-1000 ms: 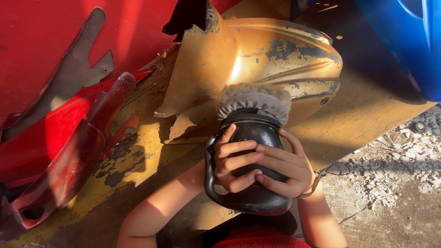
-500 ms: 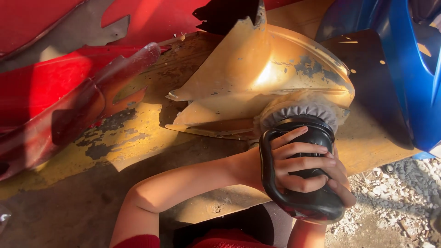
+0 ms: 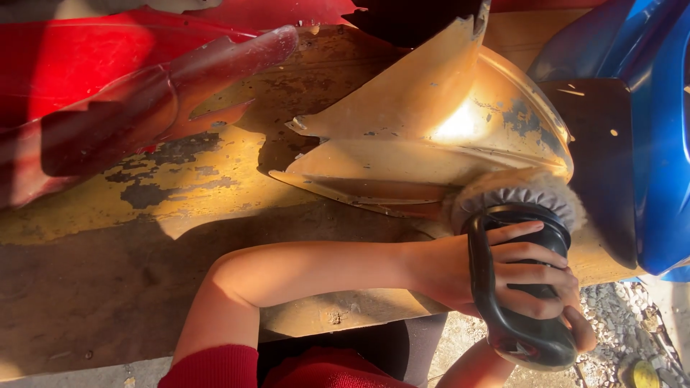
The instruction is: The person uses a handheld electric polisher with a buffing pad to smooth the surface of a beige car part resting on a workbench. They move the tool across the curved surface, focusing on different areas to even out the finish.
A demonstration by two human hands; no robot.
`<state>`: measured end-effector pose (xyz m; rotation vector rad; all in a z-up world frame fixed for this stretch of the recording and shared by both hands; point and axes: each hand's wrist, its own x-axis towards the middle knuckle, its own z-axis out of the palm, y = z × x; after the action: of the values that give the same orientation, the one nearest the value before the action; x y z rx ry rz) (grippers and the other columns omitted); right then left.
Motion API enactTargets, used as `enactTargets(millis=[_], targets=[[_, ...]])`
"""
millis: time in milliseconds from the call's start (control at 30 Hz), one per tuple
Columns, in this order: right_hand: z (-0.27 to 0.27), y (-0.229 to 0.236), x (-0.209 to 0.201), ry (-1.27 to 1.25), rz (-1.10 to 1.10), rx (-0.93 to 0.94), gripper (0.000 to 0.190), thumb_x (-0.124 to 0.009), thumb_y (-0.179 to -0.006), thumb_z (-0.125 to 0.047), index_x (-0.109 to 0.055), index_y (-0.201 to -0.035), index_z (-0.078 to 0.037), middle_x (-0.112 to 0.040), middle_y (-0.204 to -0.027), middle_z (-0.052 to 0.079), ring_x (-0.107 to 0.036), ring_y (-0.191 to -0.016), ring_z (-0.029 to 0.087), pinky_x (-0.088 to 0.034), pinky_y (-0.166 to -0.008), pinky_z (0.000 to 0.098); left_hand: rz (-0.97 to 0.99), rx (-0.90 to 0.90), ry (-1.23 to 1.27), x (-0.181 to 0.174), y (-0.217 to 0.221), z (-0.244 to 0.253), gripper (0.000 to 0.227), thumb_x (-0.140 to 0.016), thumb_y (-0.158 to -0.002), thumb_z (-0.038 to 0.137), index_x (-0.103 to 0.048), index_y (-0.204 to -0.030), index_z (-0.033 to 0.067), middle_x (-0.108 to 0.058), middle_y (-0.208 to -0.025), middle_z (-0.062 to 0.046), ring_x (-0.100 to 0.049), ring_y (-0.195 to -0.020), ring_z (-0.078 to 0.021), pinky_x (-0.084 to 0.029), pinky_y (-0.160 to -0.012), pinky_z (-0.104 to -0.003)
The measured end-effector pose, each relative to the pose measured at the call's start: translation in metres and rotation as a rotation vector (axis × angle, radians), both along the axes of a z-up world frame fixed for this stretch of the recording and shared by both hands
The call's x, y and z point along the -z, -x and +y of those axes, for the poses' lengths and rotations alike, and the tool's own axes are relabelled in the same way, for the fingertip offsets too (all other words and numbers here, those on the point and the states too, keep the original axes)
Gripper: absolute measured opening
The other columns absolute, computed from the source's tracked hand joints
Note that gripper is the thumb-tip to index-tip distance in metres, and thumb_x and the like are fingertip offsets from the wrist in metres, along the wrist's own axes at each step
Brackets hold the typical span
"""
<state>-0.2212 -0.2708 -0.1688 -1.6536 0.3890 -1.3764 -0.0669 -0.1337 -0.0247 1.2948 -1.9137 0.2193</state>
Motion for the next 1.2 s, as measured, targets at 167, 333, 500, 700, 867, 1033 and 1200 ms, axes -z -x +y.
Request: enactTargets(millis=[167,333,500,700,867,1033,1200], targets=[[0.002,-0.004,-0.001,0.044,-0.058,0.016,0.011,-0.04,-0.121,-0.017,-0.034,-0.13,-0.014,-0.058,-0.126,0.008,-0.061,-0.118,0.014,-0.047,-0.11,0.0303,-0.001,-0.003,0.011,-0.004,-0.004,0.005,0.054,-0.079,-0.088,0.043,-0.051,-0.132,0.0271,-0.05,-0.144,0.001,-0.045,-0.145,-0.0234,-0.025,-0.132,-0.056],[-0.027,0.021,0.036,0.083,0.07,0.22,0.02,-0.041,-0.118,-0.014,-0.035,-0.137,-0.013,-0.057,-0.131,0.011,-0.06,-0.121,0.015,-0.046,-0.114,0.0315,0.014,0.045,0.02,0.036,0.011,-0.032,0.06,-0.081,-0.085,0.047,-0.051,-0.134,0.0297,-0.049,-0.148,0.003,-0.044,-0.145,-0.0211,-0.025,-0.13,-0.054],[-0.057,0.033,0.025,0.467,0.355,0.419,0.022,-0.041,-0.118,-0.008,-0.032,-0.138,-0.011,-0.056,-0.132,0.014,-0.06,-0.122,0.016,-0.044,-0.114,0.0319,-0.028,0.097,-0.008,0.021,0.009,-0.051,0.068,-0.084,-0.074,0.053,-0.054,-0.131,0.0313,-0.049,-0.146,0.003,-0.044,-0.146,-0.0218,-0.025,-0.131,-0.059],[-0.055,0.008,0.008,0.053,-0.062,0.255,0.023,-0.049,-0.112,-0.013,-0.038,-0.132,-0.014,-0.059,-0.128,0.003,-0.063,-0.112,0.009,-0.051,-0.108,0.0285,-0.059,0.097,0.035,0.018,0.005,-0.056,0.072,-0.085,-0.077,0.05,-0.05,-0.137,0.0321,-0.047,-0.15,0.001,-0.041,-0.148,-0.023,-0.025,-0.134,-0.061],[-0.04,0.029,0.013,0.315,0.131,0.434,0.036,-0.063,-0.117,-0.024,-0.037,-0.137,-0.011,-0.058,-0.128,0.009,-0.062,-0.113,0.014,-0.049,-0.104,0.0296,0.005,0.11,0.021,0.052,0.021,-0.083,0.066,-0.078,-0.081,0.054,-0.048,-0.136,0.0327,-0.048,-0.147,0.002,-0.047,-0.145,-0.0234,-0.028,-0.131,-0.061],[-0.049,0.032,-0.012,0.36,0.077,0.417,0.052,-0.076,-0.111,-0.022,-0.035,-0.14,-0.009,-0.057,-0.129,0.011,-0.062,-0.117,0.018,-0.047,-0.107,0.0309,0.014,0.148,0.126,0.07,0.027,-0.121,0.067,-0.076,-0.086,0.056,-0.045,-0.141,0.0348,-0.044,-0.153,0.0,-0.043,-0.147,-0.0241,-0.027,-0.128,-0.061],[-0.092,0.04,0.029,0.336,0.001,0.54,0.048,-0.077,-0.11,-0.023,-0.041,-0.139,-0.01,-0.059,-0.127,0.01,-0.063,-0.111,0.017,-0.049,-0.101,0.0297,-0.086,0.146,0.145,0.046,0.019,-0.117,0.072,-0.078,-0.085,0.058,-0.043,-0.144,0.0377,-0.043,-0.157,0.002,-0.04,-0.149,-0.0217,-0.025,-0.128,-0.06]])
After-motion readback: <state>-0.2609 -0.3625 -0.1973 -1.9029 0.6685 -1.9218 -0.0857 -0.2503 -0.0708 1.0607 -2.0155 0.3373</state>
